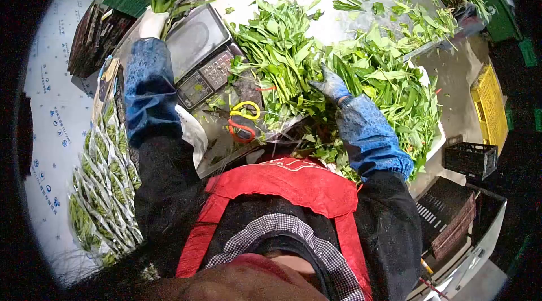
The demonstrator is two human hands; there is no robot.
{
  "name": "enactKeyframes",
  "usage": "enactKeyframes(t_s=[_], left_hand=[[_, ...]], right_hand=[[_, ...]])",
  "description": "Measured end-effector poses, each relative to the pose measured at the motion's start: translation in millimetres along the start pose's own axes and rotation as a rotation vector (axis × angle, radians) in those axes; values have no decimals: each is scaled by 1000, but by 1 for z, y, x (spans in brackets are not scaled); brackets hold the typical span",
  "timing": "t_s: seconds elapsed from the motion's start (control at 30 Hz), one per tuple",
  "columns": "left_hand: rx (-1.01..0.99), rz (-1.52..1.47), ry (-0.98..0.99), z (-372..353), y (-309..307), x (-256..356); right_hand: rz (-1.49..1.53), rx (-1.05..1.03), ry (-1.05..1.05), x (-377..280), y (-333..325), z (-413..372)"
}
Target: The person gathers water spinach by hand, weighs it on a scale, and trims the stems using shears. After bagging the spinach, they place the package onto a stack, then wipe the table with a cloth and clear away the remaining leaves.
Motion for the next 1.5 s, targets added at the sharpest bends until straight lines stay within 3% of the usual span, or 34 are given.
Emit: enactKeyframes(t_s=[0.03,0.1,0.17,0.2,0.27,0.3,0.37,0.4,0.47,0.5,0.53,0.57,0.6,0.63,0.67,0.7,0.73,0.77,0.83,0.87,0.93,0.97,1.0,1.03,1.07,1.1,1.13,1.17,1.23,1.3,1.33,1.43,1.47,1.5], left_hand=[[7,265,10,-2,3,7],[-71,356,-71,-1,33,-16],[-285,405,-142,-2,72,-46],[-231,306,-104,-8,88,-61],[-341,483,-151,-31,112,-71],[-405,470,-197,-42,131,-89],[-384,428,-169,-45,146,-101],[-393,374,-151,-45,148,-102],[-244,402,-39,-45,126,-77],[-159,413,21,-42,119,-64],[9,419,193,-51,99,-25],[15,151,303,-57,103,-9],[23,-121,410,-63,106,9],[41,-252,540,-89,98,53],[-148,-274,460,-107,111,79],[-272,-416,478,-129,129,91],[-304,-458,593,-154,151,106],[-347,-501,733,-177,173,118],[-518,-392,723,-219,211,143],[-555,-380,733,-236,230,147],[-568,-270,804,-260,262,151],[-707,5,921,-278,291,147],[-835,288,1026,-293,304,145],[-685,101,960,-289,308,137],[-686,103,958,-292,310,134],[-539,73,993,-291,299,136],[-391,45,1023,-290,286,137],[-647,-80,738,-282,304,124],[-570,-323,696,-278,280,125],[-694,-362,654,-278,275,130],[-704,-337,648,-282,275,132],[-694,-436,653,-280,264,146],[-496,-538,730,-275,258,150],[-488,-557,673,-268,260,153]], right_hand=[[-13,7,64,4,11,7],[-22,-39,255,14,31,23],[-197,115,300,14,41,33],[-171,2,360,6,51,35],[-254,38,315,-8,60,41],[-194,52,338,-9,61,40],[244,278,145,62,119,72],[320,218,251,62,119,69],[273,182,262,61,121,70],[71,163,333,40,102,63],[154,7,355,57,118,72],[237,-149,378,72,135,79],[726,-67,401,36,105,59],[857,17,349,14,68,51],[1126,-103,174,102,122,91],[1041,-76,222,64,64,61],[1084,-164,134,84,68,66],[1184,-216,271,67,60,50],[1028,-105,448,47,44,36],[870,-156,306,54,52,48],[1030,-111,193,39,61,51],[682,-187,65,24,61,50],[714,-115,235,17,66,41],[790,-315,170,49,110,54],[462,-79,232,53,98,58],[131,153,286,40,84,54],[-115,31,394,16,70,46],[-112,31,389,40,83,59],[772,-15,470,117,131,89],[702,-132,25,73,62,74],[385,-167,-261,62,43,71],[477,-252,-223,76,37,60],[488,-258,-220,77,38,57],[169,-131,-197,124,57,66]])
Point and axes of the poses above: each hand's wrist, its own z-axis towards the middle knuckle, its own y-axis out of the palm, x = y × z, the point moved 9 cm from there along z, towards the middle knuckle, and after that the axes turned 2 degrees about -z, right-handed, at the moved point
